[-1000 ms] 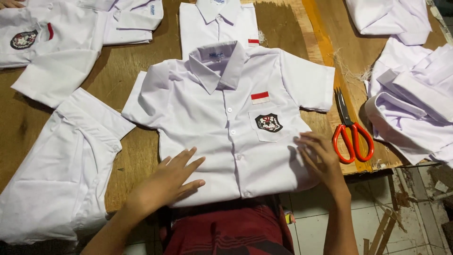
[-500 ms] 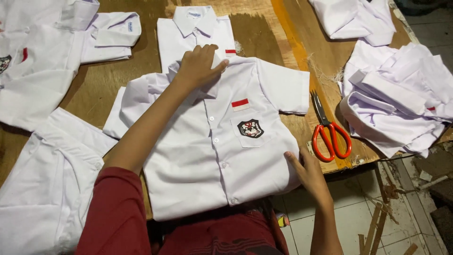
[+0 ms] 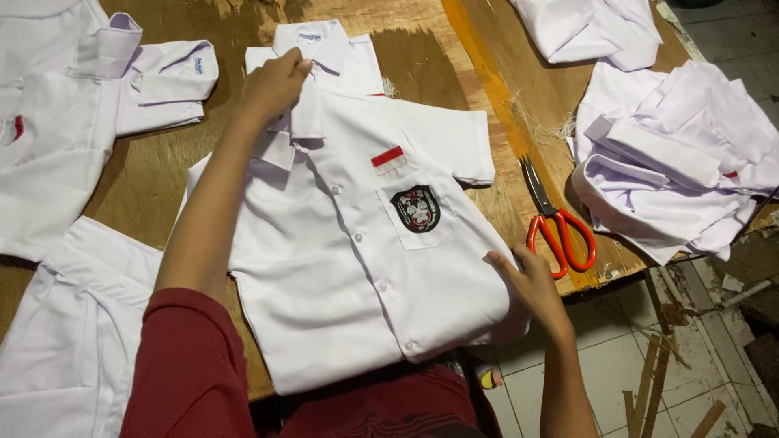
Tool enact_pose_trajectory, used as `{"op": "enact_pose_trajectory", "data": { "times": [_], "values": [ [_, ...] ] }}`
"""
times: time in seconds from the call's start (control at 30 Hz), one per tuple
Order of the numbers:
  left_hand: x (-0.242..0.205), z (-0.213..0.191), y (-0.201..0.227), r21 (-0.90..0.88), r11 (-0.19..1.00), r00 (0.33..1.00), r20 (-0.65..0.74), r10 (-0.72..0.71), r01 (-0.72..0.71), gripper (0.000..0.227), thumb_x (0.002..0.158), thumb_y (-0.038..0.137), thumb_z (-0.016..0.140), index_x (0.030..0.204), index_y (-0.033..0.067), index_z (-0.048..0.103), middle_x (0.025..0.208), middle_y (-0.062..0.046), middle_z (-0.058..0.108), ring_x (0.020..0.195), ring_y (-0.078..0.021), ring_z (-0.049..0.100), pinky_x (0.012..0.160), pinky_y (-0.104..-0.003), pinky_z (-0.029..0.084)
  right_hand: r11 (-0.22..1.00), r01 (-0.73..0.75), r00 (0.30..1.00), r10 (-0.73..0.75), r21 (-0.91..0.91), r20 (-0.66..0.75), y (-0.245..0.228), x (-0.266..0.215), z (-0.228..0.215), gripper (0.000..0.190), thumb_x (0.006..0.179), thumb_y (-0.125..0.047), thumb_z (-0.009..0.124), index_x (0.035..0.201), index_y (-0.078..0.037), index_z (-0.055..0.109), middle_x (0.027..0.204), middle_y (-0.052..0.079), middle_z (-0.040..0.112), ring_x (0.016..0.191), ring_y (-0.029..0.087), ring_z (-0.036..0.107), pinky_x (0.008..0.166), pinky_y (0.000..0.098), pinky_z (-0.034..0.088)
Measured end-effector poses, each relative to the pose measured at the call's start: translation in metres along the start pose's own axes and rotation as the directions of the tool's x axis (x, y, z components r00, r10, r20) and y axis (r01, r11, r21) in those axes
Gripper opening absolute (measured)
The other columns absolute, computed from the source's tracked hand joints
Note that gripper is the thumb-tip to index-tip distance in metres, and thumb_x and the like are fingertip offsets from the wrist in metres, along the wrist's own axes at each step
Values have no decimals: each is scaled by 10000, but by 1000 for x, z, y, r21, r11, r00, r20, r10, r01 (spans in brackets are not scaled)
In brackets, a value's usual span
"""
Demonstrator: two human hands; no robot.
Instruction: The person buttons a white school uniform shirt and then folds it neatly on a wooden table.
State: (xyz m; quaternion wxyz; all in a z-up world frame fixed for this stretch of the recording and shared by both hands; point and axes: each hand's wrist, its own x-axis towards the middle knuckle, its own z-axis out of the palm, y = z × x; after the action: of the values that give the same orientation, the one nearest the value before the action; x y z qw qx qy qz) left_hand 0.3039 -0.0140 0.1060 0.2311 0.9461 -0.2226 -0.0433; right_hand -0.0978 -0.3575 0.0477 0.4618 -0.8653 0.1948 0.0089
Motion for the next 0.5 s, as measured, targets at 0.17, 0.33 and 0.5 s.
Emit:
{"op": "enact_pose_trajectory", "data": {
  "times": [0.17,0.33,0.5],
  "values": [
    [-34,-56,-14,-103,974,969,168,-183,201,268,1055,350,401,1176,127,488,1017,-171,597,865,-354,522,705,-482,382,996,-71,991,77,-57,107,-58,17,-14,316,830,-338,790,993,-68,778,878,27,739,798,108,613,635,263,438],
    [-79,-81,-42,-140,944,919,310,-245,299,385,929,277,406,1193,144,654,1295,-14,654,1165,-190,568,975,-319,392,982,142,980,-122,-122,156,-66,54,-24,187,938,-268,729,935,-85,763,747,10,595,649,123,447,564,280,324],
    [-148,-100,-57,-300,901,896,410,-173,312,578,960,559,567,845,-2,648,688,-116,522,565,-237,469,485,-311,353,846,335,935,-352,-415,38,-95,88,-46,456,1090,-424,589,932,4,578,745,276,559,735,498,572,704,530,405]
  ]
}}
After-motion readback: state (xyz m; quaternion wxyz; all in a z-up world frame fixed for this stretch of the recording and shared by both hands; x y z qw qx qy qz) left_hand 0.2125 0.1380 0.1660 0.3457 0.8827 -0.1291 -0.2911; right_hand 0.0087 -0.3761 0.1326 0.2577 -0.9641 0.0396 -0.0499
